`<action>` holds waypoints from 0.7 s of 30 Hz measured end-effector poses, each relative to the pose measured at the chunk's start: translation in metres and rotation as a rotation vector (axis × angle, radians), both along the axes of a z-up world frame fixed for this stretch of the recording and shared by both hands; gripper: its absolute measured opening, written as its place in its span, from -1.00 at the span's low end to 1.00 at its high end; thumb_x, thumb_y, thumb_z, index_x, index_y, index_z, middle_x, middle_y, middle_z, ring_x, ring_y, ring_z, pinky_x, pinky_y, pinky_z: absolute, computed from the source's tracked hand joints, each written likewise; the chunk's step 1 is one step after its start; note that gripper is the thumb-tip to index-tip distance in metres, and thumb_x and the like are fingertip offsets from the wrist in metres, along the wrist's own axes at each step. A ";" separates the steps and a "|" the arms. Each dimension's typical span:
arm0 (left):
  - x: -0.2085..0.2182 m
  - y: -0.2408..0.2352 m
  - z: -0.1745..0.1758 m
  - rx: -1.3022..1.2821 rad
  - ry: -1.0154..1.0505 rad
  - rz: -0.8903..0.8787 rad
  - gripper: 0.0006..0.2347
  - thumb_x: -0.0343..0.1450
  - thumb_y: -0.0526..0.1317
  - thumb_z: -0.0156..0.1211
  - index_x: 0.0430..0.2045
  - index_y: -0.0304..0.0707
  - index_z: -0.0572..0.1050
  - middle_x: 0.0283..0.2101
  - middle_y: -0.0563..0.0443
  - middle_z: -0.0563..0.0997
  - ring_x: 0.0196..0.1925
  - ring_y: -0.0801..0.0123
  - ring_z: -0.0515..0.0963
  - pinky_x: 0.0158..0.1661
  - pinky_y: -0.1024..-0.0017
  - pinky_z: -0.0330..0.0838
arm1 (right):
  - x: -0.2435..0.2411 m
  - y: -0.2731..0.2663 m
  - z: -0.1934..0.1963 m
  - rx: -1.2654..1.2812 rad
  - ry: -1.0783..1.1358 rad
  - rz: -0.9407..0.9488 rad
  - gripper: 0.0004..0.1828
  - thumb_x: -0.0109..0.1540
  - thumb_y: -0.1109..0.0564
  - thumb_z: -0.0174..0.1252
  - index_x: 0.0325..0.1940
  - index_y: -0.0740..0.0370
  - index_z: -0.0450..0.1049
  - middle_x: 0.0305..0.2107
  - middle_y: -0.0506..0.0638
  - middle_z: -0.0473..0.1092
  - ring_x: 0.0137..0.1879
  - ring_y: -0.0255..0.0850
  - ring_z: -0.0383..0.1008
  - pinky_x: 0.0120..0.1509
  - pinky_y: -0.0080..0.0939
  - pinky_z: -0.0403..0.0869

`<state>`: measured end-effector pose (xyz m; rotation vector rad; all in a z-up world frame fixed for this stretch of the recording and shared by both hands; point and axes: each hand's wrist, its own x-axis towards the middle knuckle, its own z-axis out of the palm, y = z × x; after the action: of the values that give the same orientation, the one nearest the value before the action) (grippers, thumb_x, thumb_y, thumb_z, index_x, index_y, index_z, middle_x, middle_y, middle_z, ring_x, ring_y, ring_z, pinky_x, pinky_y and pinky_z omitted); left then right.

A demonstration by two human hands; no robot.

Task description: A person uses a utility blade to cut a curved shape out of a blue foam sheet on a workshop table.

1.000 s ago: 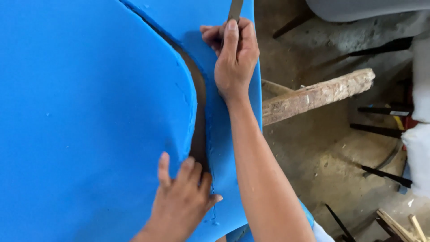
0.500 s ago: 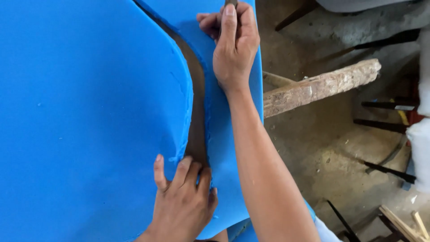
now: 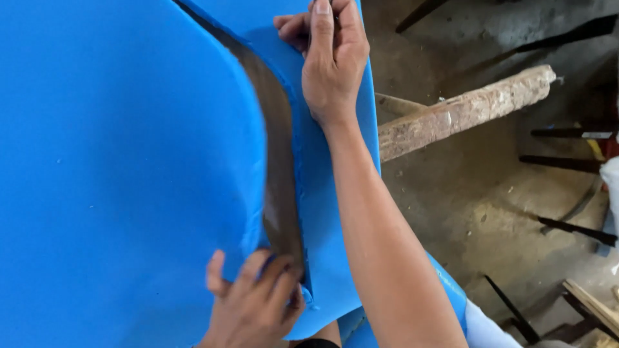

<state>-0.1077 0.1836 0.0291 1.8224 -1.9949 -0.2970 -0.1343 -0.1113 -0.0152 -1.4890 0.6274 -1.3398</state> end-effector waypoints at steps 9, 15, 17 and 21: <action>-0.007 0.019 -0.003 0.127 0.021 -0.137 -0.69 0.40 0.14 0.11 -0.51 -0.07 0.45 -0.33 0.07 0.50 -0.02 0.29 0.45 0.16 -0.26 -0.04 | -0.005 0.002 0.002 -0.078 0.185 -0.103 -0.55 0.38 -0.14 -0.19 -0.44 0.16 0.33 -0.56 0.00 0.36 -0.43 -0.26 0.31 -0.27 -0.23 0.37; 0.013 0.032 -0.009 -0.084 0.207 -0.191 -0.71 0.45 -0.04 0.27 -0.66 -0.06 0.40 -0.46 0.20 0.49 -0.22 0.45 0.50 0.11 0.08 0.02 | -0.010 -0.004 -0.019 -0.006 0.229 -0.156 -0.56 0.37 0.00 -0.19 -0.59 0.04 -0.02 -0.74 -0.12 0.00 -0.61 -0.36 -0.09 -0.48 -0.27 -0.01; 0.017 0.030 -0.005 -0.131 0.194 -0.208 -0.71 0.46 -0.06 0.25 -0.69 0.00 0.38 -0.44 0.29 0.48 -0.24 0.53 0.51 0.08 0.16 0.01 | -0.010 -0.005 -0.019 -0.015 0.222 -0.141 -0.61 0.38 0.07 -0.22 -0.56 0.05 0.01 -0.71 -0.11 0.04 -0.59 -0.34 -0.06 -0.47 -0.26 0.03; 0.013 0.027 -0.007 -0.095 0.189 -0.221 -0.76 0.47 -0.05 0.26 -0.57 -0.08 0.47 -0.41 0.18 0.51 -0.22 0.40 0.49 0.03 0.14 0.06 | -0.010 -0.007 -0.025 -0.079 0.194 -0.152 -0.66 0.36 0.12 -0.21 -0.53 0.08 0.04 -0.69 -0.10 0.06 -0.56 -0.30 -0.02 -0.42 -0.22 0.09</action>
<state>-0.0951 0.2109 0.0223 1.4602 -2.0405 -0.4168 -0.1440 -0.1186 -0.0401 -1.6760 0.8338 -1.3579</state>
